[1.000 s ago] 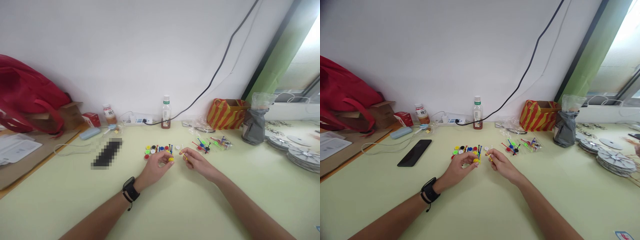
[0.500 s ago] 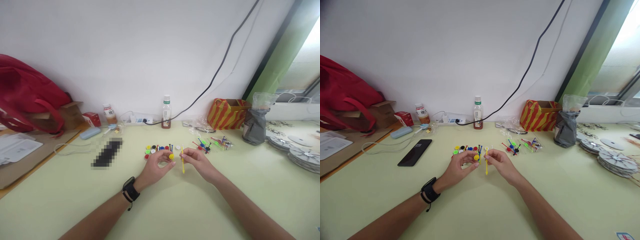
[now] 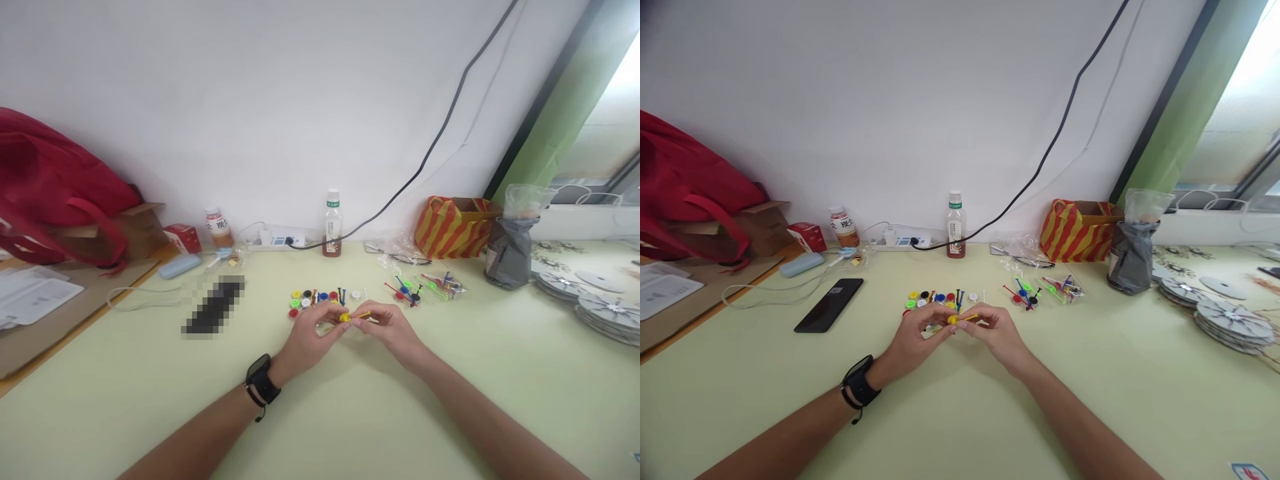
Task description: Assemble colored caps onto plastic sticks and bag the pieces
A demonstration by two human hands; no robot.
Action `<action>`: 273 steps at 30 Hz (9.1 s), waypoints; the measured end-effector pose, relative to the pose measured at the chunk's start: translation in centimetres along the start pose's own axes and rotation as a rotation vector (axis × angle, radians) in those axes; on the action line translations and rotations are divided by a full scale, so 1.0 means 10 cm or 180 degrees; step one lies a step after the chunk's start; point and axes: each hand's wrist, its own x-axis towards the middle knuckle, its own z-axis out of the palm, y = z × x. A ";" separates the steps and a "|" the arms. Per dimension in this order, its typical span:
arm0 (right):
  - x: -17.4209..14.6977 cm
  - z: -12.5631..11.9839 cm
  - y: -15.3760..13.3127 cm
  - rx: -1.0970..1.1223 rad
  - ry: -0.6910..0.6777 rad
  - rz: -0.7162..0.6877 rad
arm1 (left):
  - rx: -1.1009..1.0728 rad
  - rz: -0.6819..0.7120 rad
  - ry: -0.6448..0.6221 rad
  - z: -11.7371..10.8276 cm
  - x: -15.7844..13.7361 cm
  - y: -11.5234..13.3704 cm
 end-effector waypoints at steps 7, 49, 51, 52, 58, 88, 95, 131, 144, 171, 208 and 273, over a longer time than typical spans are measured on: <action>0.00 -0.02 -0.07 -0.0020 0.0094 0.0223 | 0.0376 0.0295 -0.0030 -0.03 -0.02 -0.01; -0.06 -0.02 -0.05 -0.0941 -0.0369 -0.0153 | -0.1483 -0.0886 0.0195 -0.04 0.08 -0.09; -0.06 -0.01 -0.09 -0.0742 -0.0388 -0.0126 | -0.1471 -0.0856 0.0172 -0.04 0.08 -0.09; -0.06 0.00 -0.10 -0.0629 -0.0411 -0.0093 | -0.1455 -0.0845 0.0145 -0.04 0.07 -0.09; -0.05 0.03 -0.09 -0.0488 -0.0523 0.0051 | -0.1274 -0.0752 0.0073 -0.04 0.05 -0.09; 0.16 -0.69 0.19 -0.4083 0.0276 0.0321 | 0.0305 -0.0010 0.0278 -0.05 0.04 -0.09; 0.26 -0.73 0.24 -0.4642 0.0704 0.0601 | 0.0501 0.0072 0.0261 -0.04 0.02 -0.09; 0.17 -0.45 0.11 -0.0878 0.0749 -0.0260 | 0.1153 0.0458 0.0166 -0.08 0.02 -0.09; 0.28 -0.48 0.32 -0.0582 0.1275 0.0017 | 0.1084 0.0400 0.0109 -0.07 0.02 -0.10; 0.26 -0.49 0.30 -0.1822 0.0964 -0.0274 | 0.1077 0.0497 0.0076 -0.07 0.00 -0.12; 0.24 -0.62 0.24 -0.2002 0.0817 -0.0184 | 0.1169 0.0419 0.0015 -0.05 -0.01 -0.16; -0.02 -0.09 -0.03 -0.0169 -0.0348 0.0034 | 0.0201 0.0220 -0.0150 0.05 -0.06 -0.05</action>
